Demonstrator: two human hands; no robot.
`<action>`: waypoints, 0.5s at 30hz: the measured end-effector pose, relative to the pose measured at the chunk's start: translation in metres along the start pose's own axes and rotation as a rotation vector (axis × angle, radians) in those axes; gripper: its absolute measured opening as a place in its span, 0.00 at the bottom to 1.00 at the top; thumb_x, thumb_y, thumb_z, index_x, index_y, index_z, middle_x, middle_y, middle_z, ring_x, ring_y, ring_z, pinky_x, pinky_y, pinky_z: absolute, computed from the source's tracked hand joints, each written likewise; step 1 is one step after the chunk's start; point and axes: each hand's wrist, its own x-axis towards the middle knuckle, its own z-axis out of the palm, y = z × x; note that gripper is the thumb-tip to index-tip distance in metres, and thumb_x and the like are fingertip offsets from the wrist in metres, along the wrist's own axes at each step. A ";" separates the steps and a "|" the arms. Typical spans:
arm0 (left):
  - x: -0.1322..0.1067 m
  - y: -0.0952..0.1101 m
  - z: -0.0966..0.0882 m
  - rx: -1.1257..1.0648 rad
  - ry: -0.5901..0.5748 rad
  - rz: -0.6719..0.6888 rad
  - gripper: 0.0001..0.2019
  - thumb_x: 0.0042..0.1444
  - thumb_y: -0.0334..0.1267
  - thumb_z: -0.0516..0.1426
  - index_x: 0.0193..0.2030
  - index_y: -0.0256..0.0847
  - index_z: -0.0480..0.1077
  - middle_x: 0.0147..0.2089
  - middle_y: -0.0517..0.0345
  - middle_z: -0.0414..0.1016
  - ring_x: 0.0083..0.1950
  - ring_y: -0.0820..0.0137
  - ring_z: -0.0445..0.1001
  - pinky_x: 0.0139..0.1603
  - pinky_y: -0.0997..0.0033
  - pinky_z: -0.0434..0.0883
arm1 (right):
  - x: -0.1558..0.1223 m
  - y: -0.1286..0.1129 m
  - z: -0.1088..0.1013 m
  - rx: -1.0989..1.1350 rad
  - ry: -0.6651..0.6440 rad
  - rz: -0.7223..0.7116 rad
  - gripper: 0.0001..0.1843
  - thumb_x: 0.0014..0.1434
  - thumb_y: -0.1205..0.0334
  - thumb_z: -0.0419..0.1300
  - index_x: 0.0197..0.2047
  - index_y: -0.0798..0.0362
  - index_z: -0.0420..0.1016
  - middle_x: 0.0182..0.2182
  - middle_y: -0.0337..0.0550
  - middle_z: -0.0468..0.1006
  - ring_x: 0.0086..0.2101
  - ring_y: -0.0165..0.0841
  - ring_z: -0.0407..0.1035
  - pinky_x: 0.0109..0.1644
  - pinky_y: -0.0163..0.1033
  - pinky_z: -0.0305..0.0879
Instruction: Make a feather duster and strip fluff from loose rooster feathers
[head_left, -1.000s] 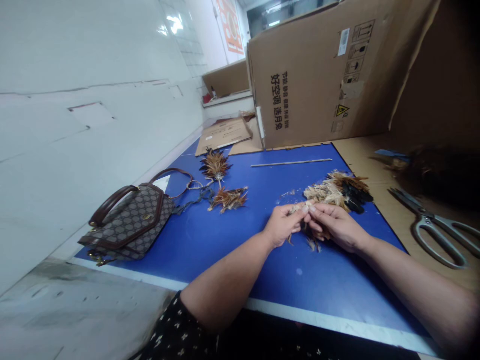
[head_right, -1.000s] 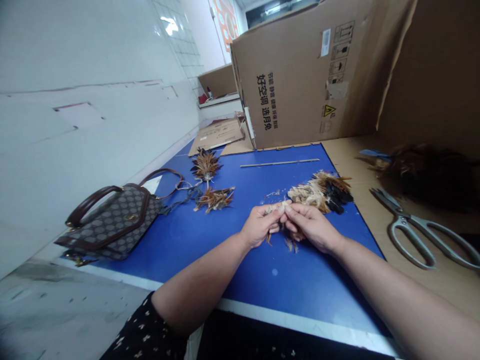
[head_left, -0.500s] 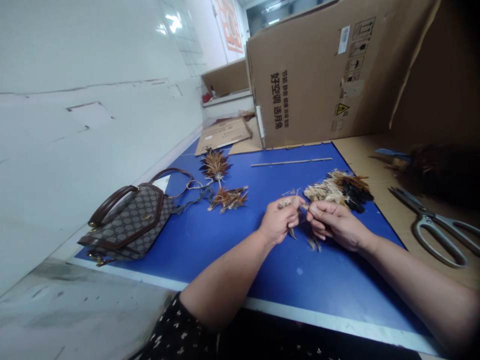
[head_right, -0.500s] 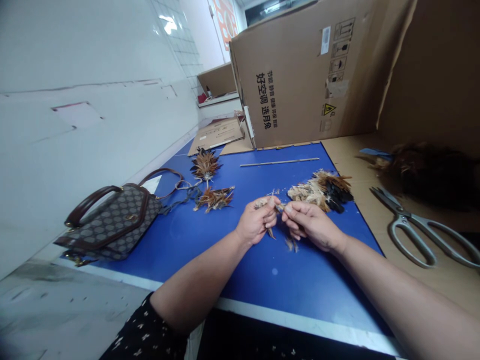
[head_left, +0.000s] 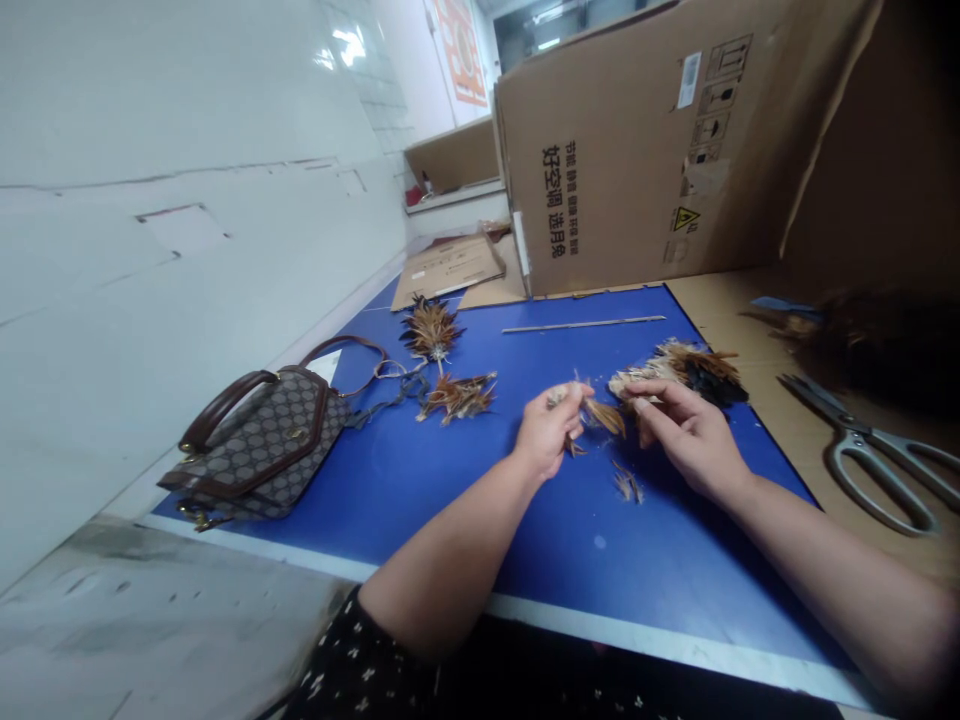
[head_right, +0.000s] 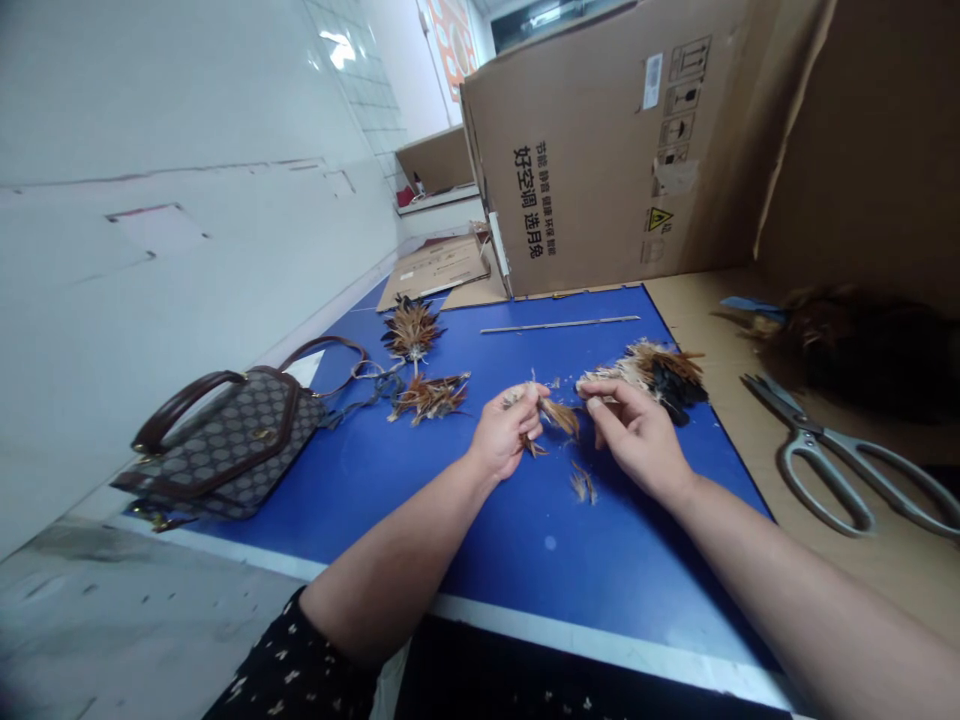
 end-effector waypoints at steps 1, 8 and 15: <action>-0.002 -0.003 0.002 0.020 -0.041 -0.011 0.21 0.55 0.52 0.69 0.41 0.33 0.77 0.22 0.72 0.52 0.21 0.83 0.48 0.24 0.77 0.52 | -0.001 -0.001 0.001 -0.006 -0.044 0.010 0.21 0.63 0.45 0.66 0.53 0.47 0.79 0.37 0.45 0.80 0.25 0.32 0.67 0.31 0.42 0.66; -0.012 -0.006 0.011 -0.029 -0.157 -0.086 0.22 0.54 0.52 0.70 0.42 0.32 0.76 0.24 0.70 0.55 0.23 0.83 0.49 0.26 0.77 0.52 | -0.004 0.004 0.007 0.036 -0.306 0.112 0.25 0.64 0.43 0.65 0.56 0.49 0.78 0.27 0.38 0.76 0.24 0.31 0.66 0.31 0.39 0.65; -0.016 -0.004 0.015 -0.077 -0.236 -0.150 0.21 0.55 0.51 0.69 0.42 0.33 0.75 0.24 0.70 0.54 0.22 0.83 0.48 0.25 0.77 0.52 | -0.003 0.004 0.008 0.120 -0.271 0.142 0.21 0.60 0.43 0.69 0.44 0.53 0.80 0.24 0.36 0.72 0.23 0.27 0.61 0.27 0.35 0.58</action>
